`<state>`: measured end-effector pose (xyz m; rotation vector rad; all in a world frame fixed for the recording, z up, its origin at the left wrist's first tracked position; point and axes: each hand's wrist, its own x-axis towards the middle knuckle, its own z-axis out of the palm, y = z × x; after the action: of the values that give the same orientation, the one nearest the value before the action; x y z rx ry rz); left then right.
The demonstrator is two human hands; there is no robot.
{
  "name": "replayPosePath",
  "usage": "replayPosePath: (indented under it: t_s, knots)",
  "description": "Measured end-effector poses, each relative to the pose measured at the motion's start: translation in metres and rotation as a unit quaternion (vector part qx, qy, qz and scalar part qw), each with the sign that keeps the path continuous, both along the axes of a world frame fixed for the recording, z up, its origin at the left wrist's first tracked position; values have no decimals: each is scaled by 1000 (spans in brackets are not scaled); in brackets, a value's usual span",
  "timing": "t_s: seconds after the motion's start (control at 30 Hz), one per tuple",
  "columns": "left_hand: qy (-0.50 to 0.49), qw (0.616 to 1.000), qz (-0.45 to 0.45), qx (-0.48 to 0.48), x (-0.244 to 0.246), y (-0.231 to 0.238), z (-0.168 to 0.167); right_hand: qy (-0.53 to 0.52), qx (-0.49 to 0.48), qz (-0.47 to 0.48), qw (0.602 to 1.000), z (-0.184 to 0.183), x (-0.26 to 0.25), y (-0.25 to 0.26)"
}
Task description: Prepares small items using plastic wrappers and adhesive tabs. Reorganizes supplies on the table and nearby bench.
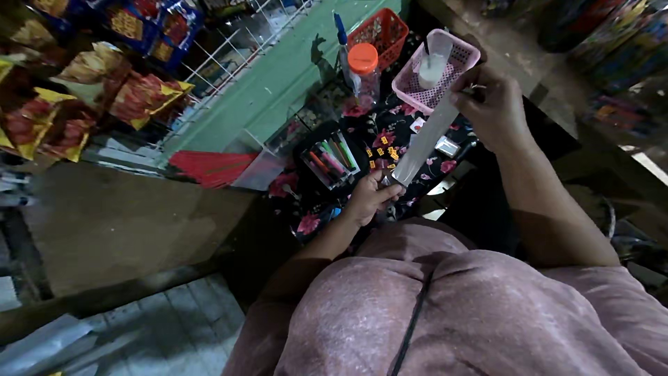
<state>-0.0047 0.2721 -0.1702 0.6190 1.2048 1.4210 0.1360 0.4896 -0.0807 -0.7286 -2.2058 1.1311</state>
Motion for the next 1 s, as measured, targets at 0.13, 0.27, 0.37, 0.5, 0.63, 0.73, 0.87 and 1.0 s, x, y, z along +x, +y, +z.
replayPosePath:
  t_s: [0.13,0.27,0.37,0.5,0.63,0.73,0.87,1.0]
  knots:
    - [20,1000,-9,4,-5,-2,5,4,12,-2,1000,1,-2,0]
    - [26,999,-19,23,-9,-4,4,7,-2,5,1000,3,-2,1]
    - [41,998,-26,32,-11,-5,6,33,-44,6,998,2,-2,5]
    - [58,997,-29,40,-13,-5,11,68,-110,6,992,4,-1,7]
    - [89,995,-37,42,-15,-6,13,88,-130,8,988,4,1,6]
    - [275,958,-78,33,-23,-3,9,51,-45,-7,998,4,-2,2]
    - [432,894,-114,-29,-14,4,13,-31,75,-30,996,20,-14,-26]
    - [569,820,-43,-45,-1,21,19,-51,150,-2,987,32,-24,-44]
